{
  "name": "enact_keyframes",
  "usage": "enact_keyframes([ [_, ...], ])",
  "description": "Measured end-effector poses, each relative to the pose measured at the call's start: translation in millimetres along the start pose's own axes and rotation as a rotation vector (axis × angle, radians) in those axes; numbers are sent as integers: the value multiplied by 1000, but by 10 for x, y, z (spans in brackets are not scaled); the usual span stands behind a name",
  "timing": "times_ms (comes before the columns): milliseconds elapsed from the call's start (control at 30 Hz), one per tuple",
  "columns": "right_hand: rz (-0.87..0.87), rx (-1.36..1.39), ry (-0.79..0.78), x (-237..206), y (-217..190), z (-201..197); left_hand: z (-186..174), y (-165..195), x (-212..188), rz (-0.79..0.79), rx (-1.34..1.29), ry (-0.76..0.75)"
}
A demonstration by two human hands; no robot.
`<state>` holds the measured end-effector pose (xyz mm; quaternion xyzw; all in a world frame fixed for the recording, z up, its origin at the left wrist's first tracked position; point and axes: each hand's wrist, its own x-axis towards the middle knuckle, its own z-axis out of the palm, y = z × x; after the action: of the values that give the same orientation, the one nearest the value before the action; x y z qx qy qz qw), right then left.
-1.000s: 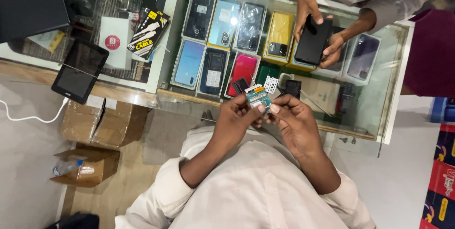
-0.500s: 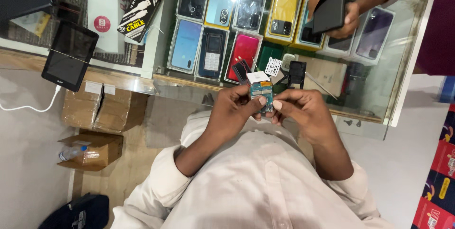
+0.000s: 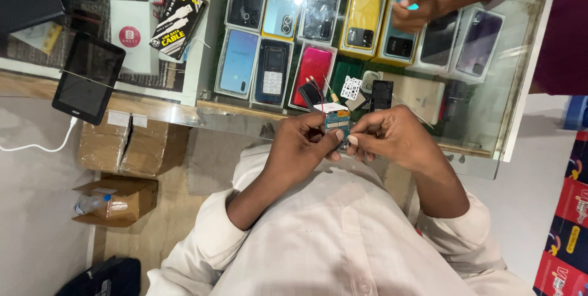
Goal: The person disassembles a small electronic device, likely a mobile phone, using a screwdriver. They remove the back cover, unscrew internal components, and separate the circuit board from the casing. The person then examines the circuit board closely.
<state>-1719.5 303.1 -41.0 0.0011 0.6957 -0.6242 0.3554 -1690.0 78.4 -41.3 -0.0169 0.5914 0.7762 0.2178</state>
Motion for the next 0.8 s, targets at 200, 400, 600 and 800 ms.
enact_keyframes([
  [200, 42, -119, -11, 28, -118, 19, 4, 47, -22, 39, 111, 10],
  [400, 33, -135, 48, 34, -156, 82, -23, 65, -27, 73, 217, 28],
  [600, 11, -65, 55, 11, -79, 83, -35, 64, -10, 23, 55, 8],
  [800, -65, 35, 40, -15, 13, 74, -74, 15, -14, 3, -43, -37],
])
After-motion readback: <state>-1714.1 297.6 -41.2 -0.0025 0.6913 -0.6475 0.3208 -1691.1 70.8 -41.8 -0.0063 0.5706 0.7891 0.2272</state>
